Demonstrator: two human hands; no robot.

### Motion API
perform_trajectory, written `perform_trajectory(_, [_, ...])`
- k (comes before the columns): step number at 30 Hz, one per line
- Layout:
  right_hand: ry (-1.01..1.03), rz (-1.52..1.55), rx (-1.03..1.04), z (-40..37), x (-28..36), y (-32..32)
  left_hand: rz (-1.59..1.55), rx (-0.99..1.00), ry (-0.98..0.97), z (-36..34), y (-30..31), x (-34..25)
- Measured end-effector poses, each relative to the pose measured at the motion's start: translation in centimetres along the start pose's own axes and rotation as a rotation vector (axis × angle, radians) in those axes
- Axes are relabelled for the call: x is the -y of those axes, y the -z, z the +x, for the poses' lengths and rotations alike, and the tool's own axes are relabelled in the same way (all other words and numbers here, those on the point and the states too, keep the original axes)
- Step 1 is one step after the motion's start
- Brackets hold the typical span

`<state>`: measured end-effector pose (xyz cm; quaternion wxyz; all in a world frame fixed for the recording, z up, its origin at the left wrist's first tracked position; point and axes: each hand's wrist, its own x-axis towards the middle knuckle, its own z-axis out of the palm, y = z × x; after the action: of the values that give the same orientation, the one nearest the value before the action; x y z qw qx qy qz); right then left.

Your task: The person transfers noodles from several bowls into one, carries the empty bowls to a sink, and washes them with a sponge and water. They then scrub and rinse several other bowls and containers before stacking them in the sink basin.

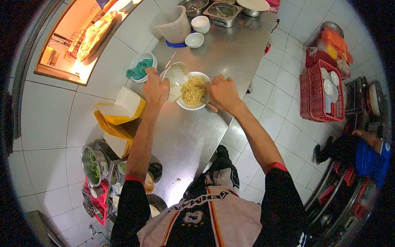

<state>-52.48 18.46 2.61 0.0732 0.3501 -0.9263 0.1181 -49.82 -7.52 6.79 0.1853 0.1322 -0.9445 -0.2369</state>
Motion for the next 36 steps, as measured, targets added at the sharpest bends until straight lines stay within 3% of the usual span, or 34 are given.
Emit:
perform_trajectory(5, [-0.065, -0.029, -0.069, -0.1, -0.2, 2.5, -0.028, -0.001, 0.014, -0.4, 0.8, 0.1])
perform_trajectory(8, [-0.061, 0.146, -0.114, 0.4, -0.9, 3.8, -0.028, 0.013, 0.059, -0.6, 1.6, 0.0])
perform_trajectory(11, [0.036, 0.096, -0.119, 2.2, -0.3, 0.0, -0.019, 0.042, 0.143, -0.5, 1.7, -0.2])
perform_trajectory(14, [0.047, 0.134, 0.119, 3.1, 0.0, -2.0, 0.011, 0.039, 0.222, -0.9, 2.5, -0.8])
perform_trajectory(20, [0.129, 0.081, 0.011, 1.0, -2.2, 1.9, -0.014, 0.021, 0.3, -1.2, 3.9, 0.0])
perform_trajectory(23, [0.088, 0.113, -0.007, 3.3, -2.0, -0.3, -0.011, 0.024, 0.306, -0.7, 4.1, -0.3])
perform_trajectory(26, [0.234, 0.055, 0.087, 4.7, -0.7, -3.0, -0.019, -0.001, 0.298, -0.7, 3.7, -0.2])
perform_trajectory(29, [0.314, 0.171, -0.014, 2.8, -1.0, -1.4, -0.033, -0.005, 0.294, -0.5, 3.6, 0.0])
perform_trajectory(32, [0.194, 0.086, 0.176, 1.5, -1.9, 2.1, -0.045, 0.008, 0.29, -0.9, 3.3, 0.3])
perform_trajectory(36, [0.115, 0.096, 0.043, 1.8, -2.7, 0.8, -0.065, 0.016, 0.313, -0.6, 3.3, -0.4])
